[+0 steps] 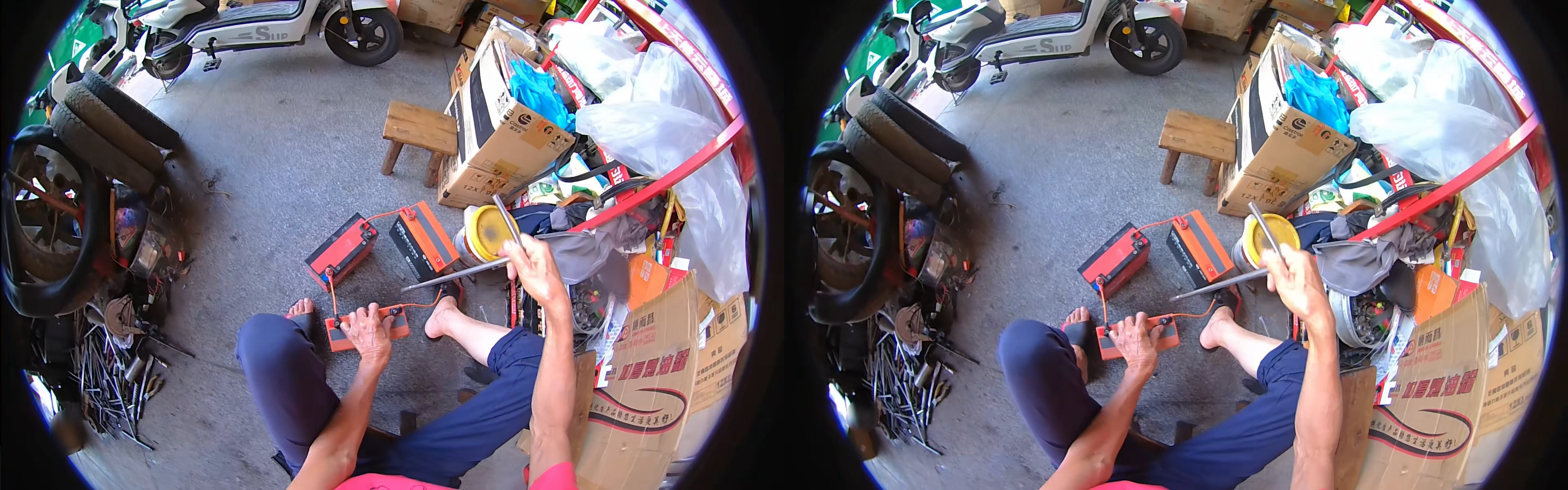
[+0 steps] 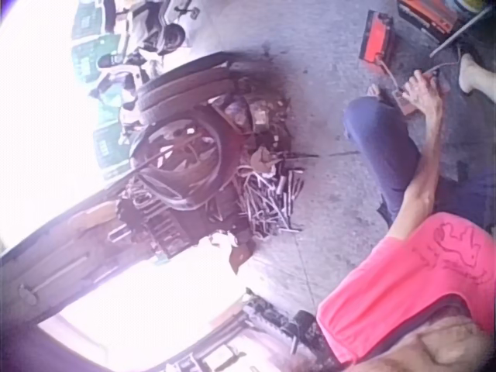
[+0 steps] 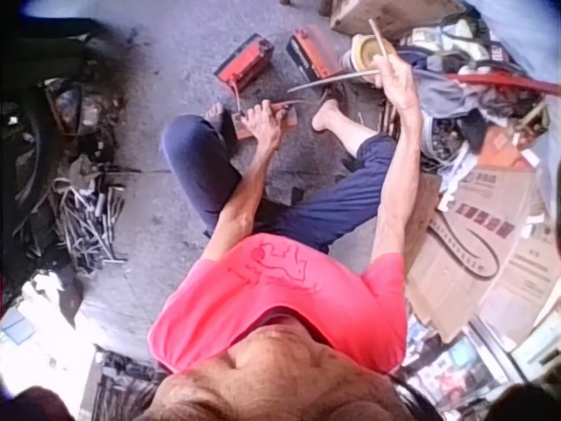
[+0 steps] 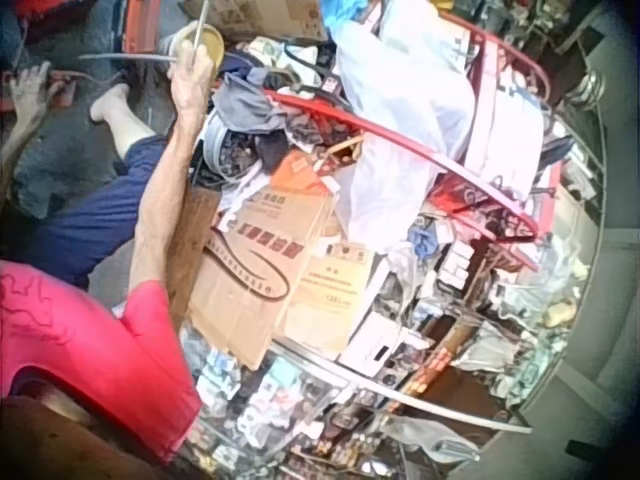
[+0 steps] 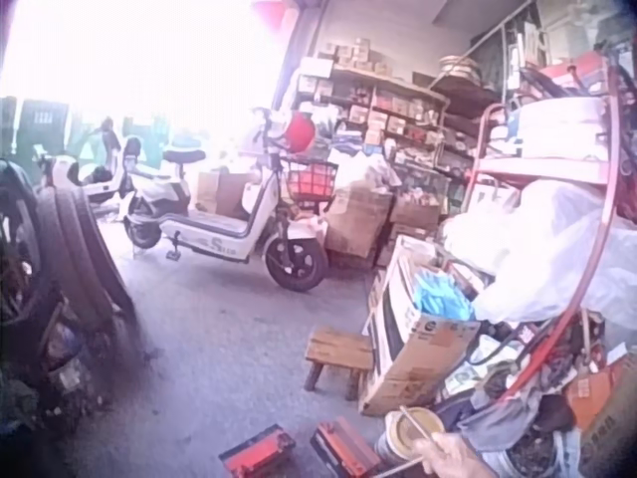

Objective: The person sits on the floor of a workshop and uses a metal rod to repeatedly tap and adjust the terminals of several red and black batteries. The person handles the batteries one by one, tapping the metal rod against the terminals and occasionally inspecting the connections.

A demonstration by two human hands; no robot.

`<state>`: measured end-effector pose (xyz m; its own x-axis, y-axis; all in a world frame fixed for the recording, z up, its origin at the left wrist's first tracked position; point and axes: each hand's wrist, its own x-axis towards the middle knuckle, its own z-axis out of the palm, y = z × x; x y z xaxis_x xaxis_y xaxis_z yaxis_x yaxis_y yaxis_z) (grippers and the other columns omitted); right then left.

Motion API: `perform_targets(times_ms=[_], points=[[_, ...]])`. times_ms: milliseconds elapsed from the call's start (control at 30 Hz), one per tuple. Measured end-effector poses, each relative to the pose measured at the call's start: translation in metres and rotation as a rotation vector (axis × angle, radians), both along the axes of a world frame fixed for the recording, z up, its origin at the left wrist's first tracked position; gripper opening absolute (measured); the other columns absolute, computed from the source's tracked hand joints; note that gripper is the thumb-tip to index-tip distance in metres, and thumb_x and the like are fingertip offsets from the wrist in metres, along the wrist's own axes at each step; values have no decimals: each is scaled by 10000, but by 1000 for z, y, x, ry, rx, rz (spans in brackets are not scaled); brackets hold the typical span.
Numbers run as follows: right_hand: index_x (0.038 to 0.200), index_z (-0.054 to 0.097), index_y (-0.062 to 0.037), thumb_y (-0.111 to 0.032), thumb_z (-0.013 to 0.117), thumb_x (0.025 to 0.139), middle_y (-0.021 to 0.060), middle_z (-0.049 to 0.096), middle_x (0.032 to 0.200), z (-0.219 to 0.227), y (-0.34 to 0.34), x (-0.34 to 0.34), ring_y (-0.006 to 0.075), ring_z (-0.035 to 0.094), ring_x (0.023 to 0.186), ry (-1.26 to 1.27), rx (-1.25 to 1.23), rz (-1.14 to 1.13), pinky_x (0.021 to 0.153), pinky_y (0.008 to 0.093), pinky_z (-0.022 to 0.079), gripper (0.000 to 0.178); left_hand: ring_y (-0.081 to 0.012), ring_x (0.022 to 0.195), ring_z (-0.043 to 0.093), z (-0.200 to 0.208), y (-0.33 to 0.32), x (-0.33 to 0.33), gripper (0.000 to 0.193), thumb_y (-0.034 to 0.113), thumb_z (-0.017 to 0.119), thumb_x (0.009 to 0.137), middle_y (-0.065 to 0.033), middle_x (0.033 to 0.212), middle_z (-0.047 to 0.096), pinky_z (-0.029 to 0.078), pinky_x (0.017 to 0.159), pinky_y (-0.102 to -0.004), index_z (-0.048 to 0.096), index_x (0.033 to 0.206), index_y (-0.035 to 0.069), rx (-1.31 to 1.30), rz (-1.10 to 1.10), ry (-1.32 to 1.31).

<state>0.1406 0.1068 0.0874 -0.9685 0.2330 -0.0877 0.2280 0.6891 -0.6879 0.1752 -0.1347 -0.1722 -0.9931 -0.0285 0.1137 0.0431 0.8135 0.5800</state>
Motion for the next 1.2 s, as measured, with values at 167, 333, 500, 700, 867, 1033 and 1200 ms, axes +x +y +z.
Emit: perform_targets(times_ms=[167,333,500,700,867,1033,1200], points=[[899,625,25,-164,576,954,88,580,597,22,-30,41,128,555,524,-7,62,-31,500,311,428,203,-242,832,558,-2,8,-4,174,135,706,747,-36,820,556,388,736,-398,758,905,187,212,-115,27],[897,631,10,-165,595,965,38,565,586,-2,-40,66,88,516,521,42,52,5,484,278,407,191,-249,837,566,-3,10,-9,159,117,695,752,-42,814,558,394,754,-407,769,883,169,207,-100,-35],[881,618,19,-139,609,948,115,595,600,-14,-53,69,188,594,517,130,158,79,501,325,455,171,-246,847,566,-6,12,-8,159,127,706,756,-41,817,562,392,762,-404,771,899,152,188,-90,-40],[858,602,13,-135,608,946,133,604,613,-4,-67,66,245,618,529,161,139,120,505,350,459,172,-238,854,566,-10,11,-8,171,144,740,734,-35,819,563,384,752,-400,772,902,149,189,-88,-6],[834,581,12,-127,615,938,156,600,622,11,-82,61,299,625,554,215,138,173,510,377,460,176,-222,850,568,-9,8,-8,200,146,753,727,-27,812,564,383,739,-392,778,924,167,183,-116,-8],[834,576,12,-128,619,935,174,598,632,9,-83,62,331,621,568,196,145,153,517,392,460,178,-210,839,569,-12,6,-8,192,160,754,731,-8,794,568,387,736,-384,779,921,178,197,-123,13],[849,581,5,-127,617,935,173,609,660,17,-90,58,339,628,595,176,116,180,534,402,466,161,-211,833,571,-13,7,-8,163,166,742,750,-7,790,569,388,735,-384,778,908,177,203,-122,29]])
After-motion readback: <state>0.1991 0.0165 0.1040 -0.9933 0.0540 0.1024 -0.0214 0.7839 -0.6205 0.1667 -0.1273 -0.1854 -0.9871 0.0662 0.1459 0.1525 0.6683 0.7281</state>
